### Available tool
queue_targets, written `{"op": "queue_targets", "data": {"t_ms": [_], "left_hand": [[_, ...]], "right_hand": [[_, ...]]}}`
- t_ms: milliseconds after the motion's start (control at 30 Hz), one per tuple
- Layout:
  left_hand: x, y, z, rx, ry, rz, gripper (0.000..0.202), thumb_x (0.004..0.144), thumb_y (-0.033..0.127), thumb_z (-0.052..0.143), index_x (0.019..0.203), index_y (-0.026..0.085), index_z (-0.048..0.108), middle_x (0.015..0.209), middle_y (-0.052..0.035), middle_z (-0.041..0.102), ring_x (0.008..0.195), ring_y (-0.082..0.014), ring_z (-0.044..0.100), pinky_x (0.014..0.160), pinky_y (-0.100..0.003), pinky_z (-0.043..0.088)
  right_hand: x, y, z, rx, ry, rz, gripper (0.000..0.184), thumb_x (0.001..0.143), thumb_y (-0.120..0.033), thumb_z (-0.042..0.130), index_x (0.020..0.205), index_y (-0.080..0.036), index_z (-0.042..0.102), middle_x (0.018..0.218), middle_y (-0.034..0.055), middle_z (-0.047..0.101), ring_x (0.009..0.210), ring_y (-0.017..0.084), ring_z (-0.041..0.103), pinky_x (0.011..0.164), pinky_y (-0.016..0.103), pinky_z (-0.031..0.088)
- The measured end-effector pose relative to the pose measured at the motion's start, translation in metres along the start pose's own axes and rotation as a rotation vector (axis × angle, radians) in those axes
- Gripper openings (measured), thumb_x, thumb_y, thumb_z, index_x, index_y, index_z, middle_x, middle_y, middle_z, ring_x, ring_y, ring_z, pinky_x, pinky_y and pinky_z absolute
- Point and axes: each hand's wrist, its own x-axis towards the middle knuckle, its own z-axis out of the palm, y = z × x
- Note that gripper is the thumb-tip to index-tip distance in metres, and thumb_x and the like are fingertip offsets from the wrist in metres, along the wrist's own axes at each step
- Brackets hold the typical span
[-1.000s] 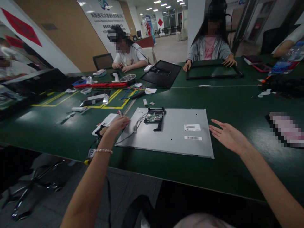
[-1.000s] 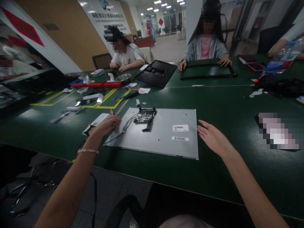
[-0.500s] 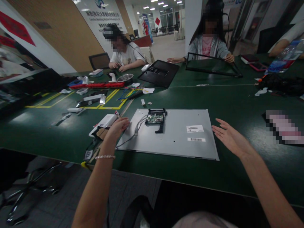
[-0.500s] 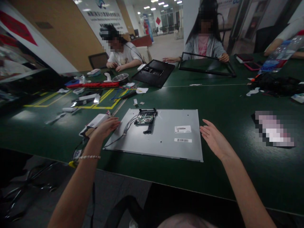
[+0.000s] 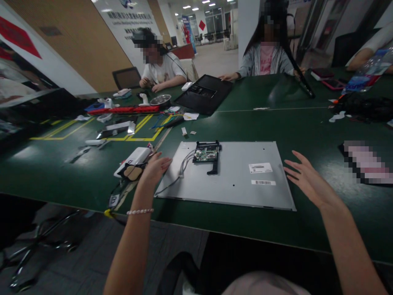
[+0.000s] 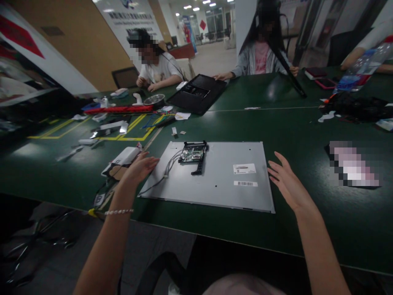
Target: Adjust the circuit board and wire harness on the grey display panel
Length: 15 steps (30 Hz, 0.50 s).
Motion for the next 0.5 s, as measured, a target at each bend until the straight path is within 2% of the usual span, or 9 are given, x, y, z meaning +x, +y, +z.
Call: {"op": "queue_targets", "data": {"t_ms": [167, 267, 367, 500], "left_hand": [[-0.022, 0.004, 0.012, 0.006, -0.039, -0.037, 0.06, 0.078, 0.009, 0.062, 0.133, 0.025, 0.042, 0.096, -0.0026, 0.063, 0.079, -0.0125, 0.066, 0.074, -0.023, 0.051], [-0.036, 0.005, 0.019, 0.019, -0.078, -0.054, 0.063, 0.078, 0.012, 0.065, 0.135, 0.025, 0.04, 0.099, -0.0045, 0.065, 0.085, -0.0152, 0.067, 0.078, -0.026, 0.052], [-0.047, 0.0, 0.025, 0.009, -0.117, -0.024, 0.061, 0.08, 0.016, 0.065, 0.136, 0.024, 0.04, 0.103, -0.007, 0.066, 0.092, -0.0185, 0.067, 0.082, -0.029, 0.053], [-0.058, -0.009, 0.032, 0.009, -0.11, 0.02, 0.061, 0.082, 0.017, 0.063, 0.137, 0.024, 0.04, 0.109, -0.0088, 0.065, 0.1, -0.0194, 0.066, 0.088, -0.029, 0.053]], "right_hand": [[-0.009, -0.005, -0.011, -0.078, 0.077, -0.016, 0.073, 0.078, -0.057, 0.064, 0.144, -0.048, 0.035, 0.146, 0.0018, 0.049, 0.133, 0.028, 0.049, 0.116, 0.05, 0.031], [-0.014, -0.005, -0.019, -0.149, 0.114, -0.024, 0.067, 0.079, -0.06, 0.061, 0.142, -0.046, 0.041, 0.146, 0.0012, 0.051, 0.134, 0.027, 0.048, 0.117, 0.05, 0.029], [-0.017, -0.002, -0.028, -0.211, 0.148, -0.037, 0.063, 0.08, -0.061, 0.059, 0.139, -0.042, 0.047, 0.145, 0.0015, 0.052, 0.136, 0.027, 0.046, 0.117, 0.049, 0.029], [-0.021, 0.003, -0.038, -0.278, 0.18, -0.052, 0.064, 0.079, -0.062, 0.06, 0.137, -0.037, 0.051, 0.148, 0.0032, 0.049, 0.137, 0.028, 0.044, 0.118, 0.049, 0.026]]}}
